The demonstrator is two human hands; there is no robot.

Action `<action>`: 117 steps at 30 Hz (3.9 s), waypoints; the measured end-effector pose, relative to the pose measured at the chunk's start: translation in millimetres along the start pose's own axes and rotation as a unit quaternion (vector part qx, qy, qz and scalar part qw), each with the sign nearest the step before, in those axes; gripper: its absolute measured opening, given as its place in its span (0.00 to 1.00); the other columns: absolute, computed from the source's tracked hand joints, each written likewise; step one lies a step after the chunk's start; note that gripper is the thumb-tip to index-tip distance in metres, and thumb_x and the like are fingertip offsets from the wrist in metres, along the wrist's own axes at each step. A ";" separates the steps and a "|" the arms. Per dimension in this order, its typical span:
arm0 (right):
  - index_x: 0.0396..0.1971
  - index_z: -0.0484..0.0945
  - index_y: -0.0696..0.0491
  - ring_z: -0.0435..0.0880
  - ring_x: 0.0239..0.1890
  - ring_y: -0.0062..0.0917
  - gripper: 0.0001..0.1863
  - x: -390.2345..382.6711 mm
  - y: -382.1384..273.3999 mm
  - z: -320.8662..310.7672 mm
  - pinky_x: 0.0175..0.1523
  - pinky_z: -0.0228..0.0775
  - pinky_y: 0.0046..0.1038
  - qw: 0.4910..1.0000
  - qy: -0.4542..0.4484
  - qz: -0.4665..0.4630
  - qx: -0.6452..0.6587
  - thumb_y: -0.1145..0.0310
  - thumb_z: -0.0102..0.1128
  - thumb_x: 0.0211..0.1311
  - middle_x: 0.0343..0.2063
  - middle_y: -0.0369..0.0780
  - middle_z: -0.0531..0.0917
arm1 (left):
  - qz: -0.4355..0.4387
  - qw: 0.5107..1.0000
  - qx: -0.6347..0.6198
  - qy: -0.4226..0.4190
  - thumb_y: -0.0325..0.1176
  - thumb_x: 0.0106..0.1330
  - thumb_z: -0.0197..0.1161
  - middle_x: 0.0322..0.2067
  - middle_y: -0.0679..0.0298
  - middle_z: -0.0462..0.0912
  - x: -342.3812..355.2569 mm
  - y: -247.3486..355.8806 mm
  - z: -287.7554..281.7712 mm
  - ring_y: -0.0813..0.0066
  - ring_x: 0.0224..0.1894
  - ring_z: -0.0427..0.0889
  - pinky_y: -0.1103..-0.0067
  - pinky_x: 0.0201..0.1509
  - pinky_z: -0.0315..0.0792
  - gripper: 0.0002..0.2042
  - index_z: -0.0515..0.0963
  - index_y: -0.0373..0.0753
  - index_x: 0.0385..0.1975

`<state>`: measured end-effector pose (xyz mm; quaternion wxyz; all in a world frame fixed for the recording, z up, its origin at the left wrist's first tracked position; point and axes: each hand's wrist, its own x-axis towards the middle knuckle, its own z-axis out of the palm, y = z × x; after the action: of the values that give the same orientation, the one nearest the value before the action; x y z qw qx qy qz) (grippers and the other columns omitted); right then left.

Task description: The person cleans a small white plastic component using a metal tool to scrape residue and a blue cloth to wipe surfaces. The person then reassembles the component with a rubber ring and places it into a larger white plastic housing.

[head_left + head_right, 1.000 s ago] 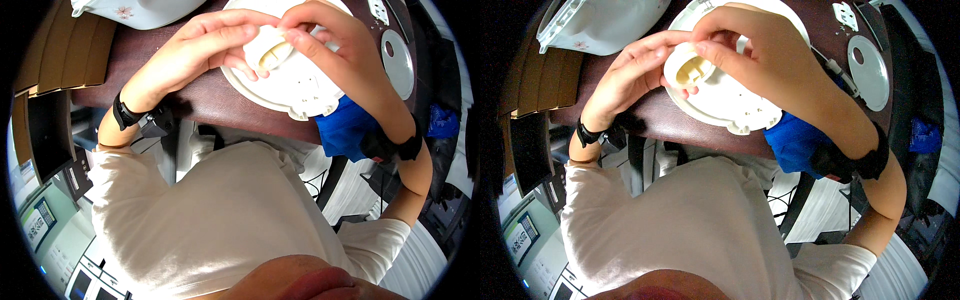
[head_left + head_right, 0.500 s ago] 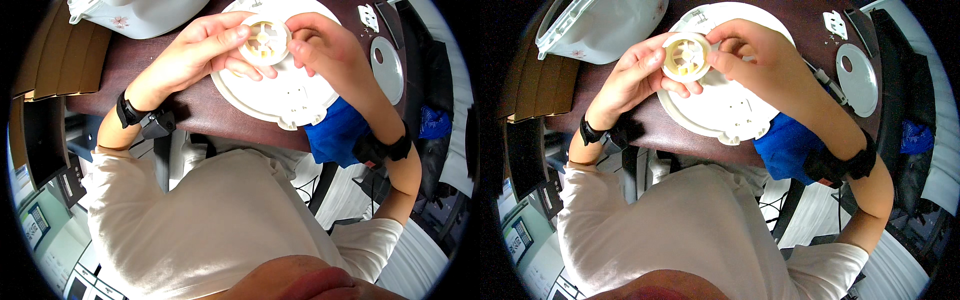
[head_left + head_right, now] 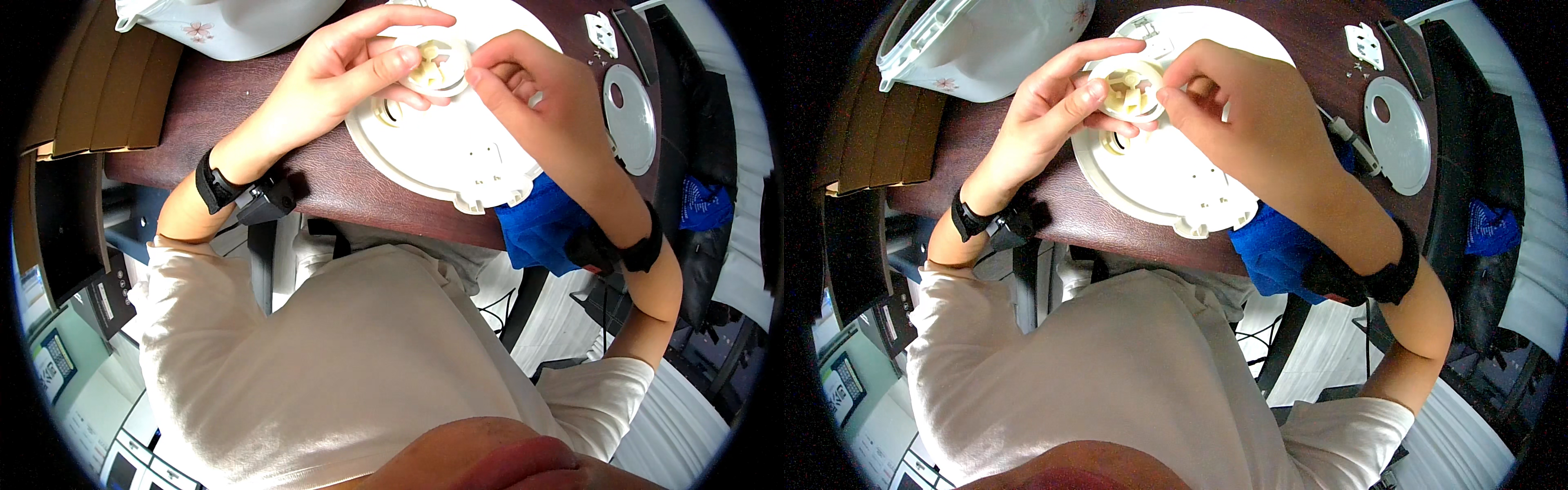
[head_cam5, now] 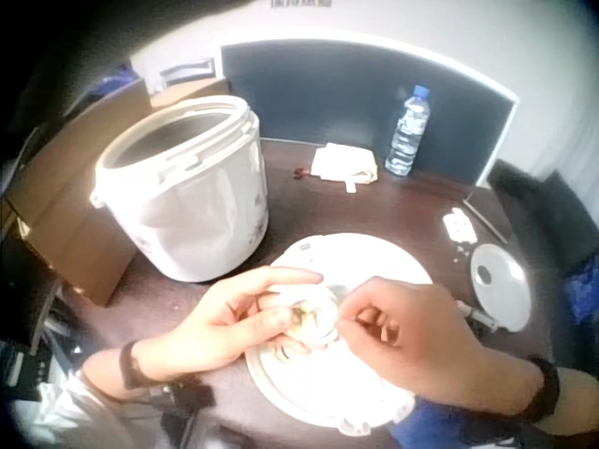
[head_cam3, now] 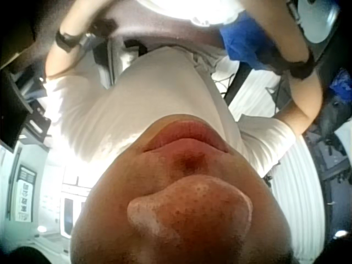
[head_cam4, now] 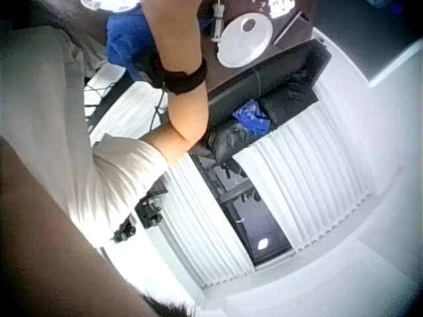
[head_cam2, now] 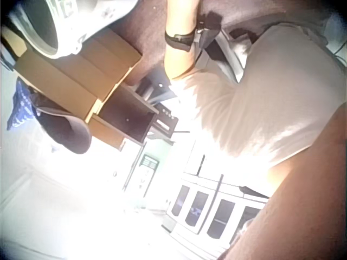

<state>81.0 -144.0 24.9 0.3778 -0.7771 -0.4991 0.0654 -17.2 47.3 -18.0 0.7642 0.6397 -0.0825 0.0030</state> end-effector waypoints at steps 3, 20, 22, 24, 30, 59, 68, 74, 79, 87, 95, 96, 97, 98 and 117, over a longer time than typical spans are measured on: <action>0.27 0.76 0.55 0.77 0.19 0.20 0.05 1.4 -0.9 1.4 0.24 0.67 0.19 1.000 0.001 0.006 0.002 0.69 0.59 0.55 0.18 0.38 0.78 | -0.005 1.000 -0.016 0.007 0.39 0.70 0.45 0.50 0.52 0.72 -1.8 0.9 -1.3 0.60 0.45 0.79 0.72 0.49 0.76 0.23 0.58 0.32 0.59; 0.27 0.76 0.57 0.79 0.21 0.19 0.08 2.3 8.1 4.9 0.28 0.70 0.20 0.995 0.026 0.057 0.077 0.67 0.58 0.56 0.20 0.40 0.79 | -0.018 0.994 -0.102 -0.022 0.41 0.70 0.42 0.48 0.50 0.73 -1.0 2.9 -1.6 0.58 0.41 0.81 0.74 0.44 0.78 0.24 0.57 0.30 0.59; 0.27 0.76 0.58 0.78 0.21 0.18 0.08 2.5 7.3 4.8 0.28 0.70 0.19 0.994 0.020 0.066 0.088 0.67 0.58 0.56 0.19 0.39 0.79 | -0.019 0.993 -0.113 -0.027 0.40 0.70 0.42 0.48 0.50 0.73 -0.5 2.1 -3.2 0.57 0.42 0.81 0.74 0.44 0.78 0.24 0.57 0.30 0.59; 0.27 0.76 0.58 0.78 0.21 0.18 0.08 2.4 8.0 5.2 0.28 0.69 0.19 0.993 0.012 0.069 0.094 0.67 0.58 0.56 0.19 0.39 0.79 | -0.014 0.990 -0.131 -0.040 0.40 0.70 0.42 0.48 0.50 0.73 -0.6 0.7 -5.8 0.57 0.42 0.81 0.74 0.44 0.78 0.23 0.58 0.29 0.59; 0.34 0.75 0.57 0.74 0.21 0.12 0.09 1.2 7.4 3.5 0.27 0.64 0.14 0.986 -0.047 0.106 0.118 0.67 0.54 0.61 0.21 0.35 0.77 | -0.016 0.996 -0.087 -0.024 0.41 0.70 0.43 0.48 0.50 0.73 -2.1 2.5 -2.4 0.58 0.42 0.81 0.73 0.45 0.77 0.24 0.59 0.28 0.58; 0.31 0.79 0.59 0.80 0.25 0.21 0.14 16.7 9.9 22.0 0.30 0.71 0.19 0.988 -0.067 0.005 0.142 0.61 0.60 0.57 0.22 0.41 0.81 | 0.037 0.951 0.306 -0.034 0.27 0.60 0.59 0.55 0.57 0.69 -23.2 34.2 -4.4 0.68 0.56 0.69 0.73 0.57 0.67 0.22 0.67 0.34 0.55; 0.35 0.78 0.58 0.78 0.21 0.19 0.16 13.3 8.5 27.2 0.27 0.69 0.20 0.985 -0.066 0.028 0.154 0.60 0.63 0.54 0.21 0.38 0.80 | 0.073 0.911 0.404 -0.047 0.27 0.56 0.62 0.52 0.56 0.72 -19.3 36.2 -5.8 0.65 0.54 0.72 0.73 0.56 0.68 0.20 0.72 0.35 0.51; 0.35 0.77 0.55 0.73 0.14 0.18 0.17 5.3 19.6 24.9 0.20 0.64 0.21 0.999 -0.028 -0.019 -0.003 0.59 0.65 0.51 0.18 0.36 0.76 | 0.102 0.840 0.531 -0.056 0.28 0.55 0.63 0.48 0.55 0.74 -17.3 39.3 -1.6 0.61 0.51 0.74 0.73 0.53 0.69 0.19 0.74 0.36 0.49; 0.34 0.76 0.53 0.76 0.21 0.23 0.12 -1.9 17.1 3.7 0.27 0.67 0.24 0.992 -0.032 -0.004 -0.123 0.64 0.63 0.51 0.22 0.36 0.76 | 0.094 0.829 0.549 -0.056 0.30 0.54 0.64 0.48 0.56 0.75 -23.1 23.3 -6.6 0.60 0.46 0.77 0.72 0.49 0.72 0.21 0.74 0.40 0.50; 0.30 0.71 0.57 0.72 0.39 0.35 0.14 -3.7 37.5 -19.6 0.42 0.65 0.27 0.906 0.168 -0.204 -0.330 0.78 0.63 0.39 0.33 0.45 0.72 | 0.105 0.786 0.604 -0.080 0.29 0.51 0.65 0.47 0.58 0.76 -18.3 18.1 3.1 0.61 0.41 0.79 0.74 0.44 0.75 0.23 0.74 0.40 0.50; 0.37 0.70 0.59 0.73 0.40 0.36 0.17 -10.7 44.6 -9.5 0.46 0.66 0.29 0.951 0.177 -0.144 -0.210 0.79 0.60 0.42 0.35 0.45 0.70 | 0.135 0.732 0.662 -0.091 0.27 0.49 0.66 0.45 0.59 0.76 -13.3 15.4 7.9 0.62 0.39 0.79 0.74 0.42 0.76 0.20 0.75 0.38 0.46; 0.37 0.70 0.59 0.73 0.40 0.35 0.17 -11.2 46.0 -9.0 0.46 0.66 0.29 0.952 0.181 -0.148 -0.198 0.79 0.60 0.42 0.35 0.45 0.70 | 0.130 0.726 0.669 -0.095 0.27 0.49 0.66 0.44 0.59 0.76 -13.5 16.0 9.9 0.62 0.38 0.80 0.74 0.41 0.76 0.20 0.75 0.38 0.46; 0.37 0.70 0.59 0.73 0.41 0.36 0.17 -12.6 43.9 -8.6 0.46 0.66 0.29 0.955 0.177 -0.122 -0.205 0.78 0.60 0.43 0.36 0.45 0.71 | 0.125 0.729 0.666 -0.097 0.27 0.50 0.66 0.44 0.60 0.76 -12.0 18.3 13.0 0.62 0.38 0.80 0.74 0.41 0.76 0.20 0.75 0.38 0.46; 0.38 0.70 0.59 0.73 0.42 0.36 0.17 -14.2 39.8 -8.0 0.47 0.66 0.29 0.957 0.172 -0.096 -0.212 0.78 0.59 0.44 0.37 0.45 0.71 | 0.119 0.732 0.664 -0.099 0.27 0.50 0.66 0.44 0.60 0.76 -9.7 22.2 17.3 0.63 0.38 0.80 0.75 0.41 0.76 0.20 0.75 0.38 0.46; 0.47 0.62 0.62 0.70 0.49 0.43 0.20 -32.4 30.7 -10.0 0.55 0.62 0.31 0.987 0.122 0.105 -0.027 0.79 0.46 0.51 0.46 0.51 0.66 | 0.029 0.728 0.683 -0.052 0.35 0.54 0.66 0.38 0.60 0.77 -2.2 19.1 29.2 0.70 0.32 0.79 0.77 0.33 0.75 0.20 0.76 0.39 0.47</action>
<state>92.1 -182.6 3.0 0.4054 -0.8373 -0.3668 -0.0043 -25.1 22.4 5.3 0.1147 0.9854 -0.1165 0.0475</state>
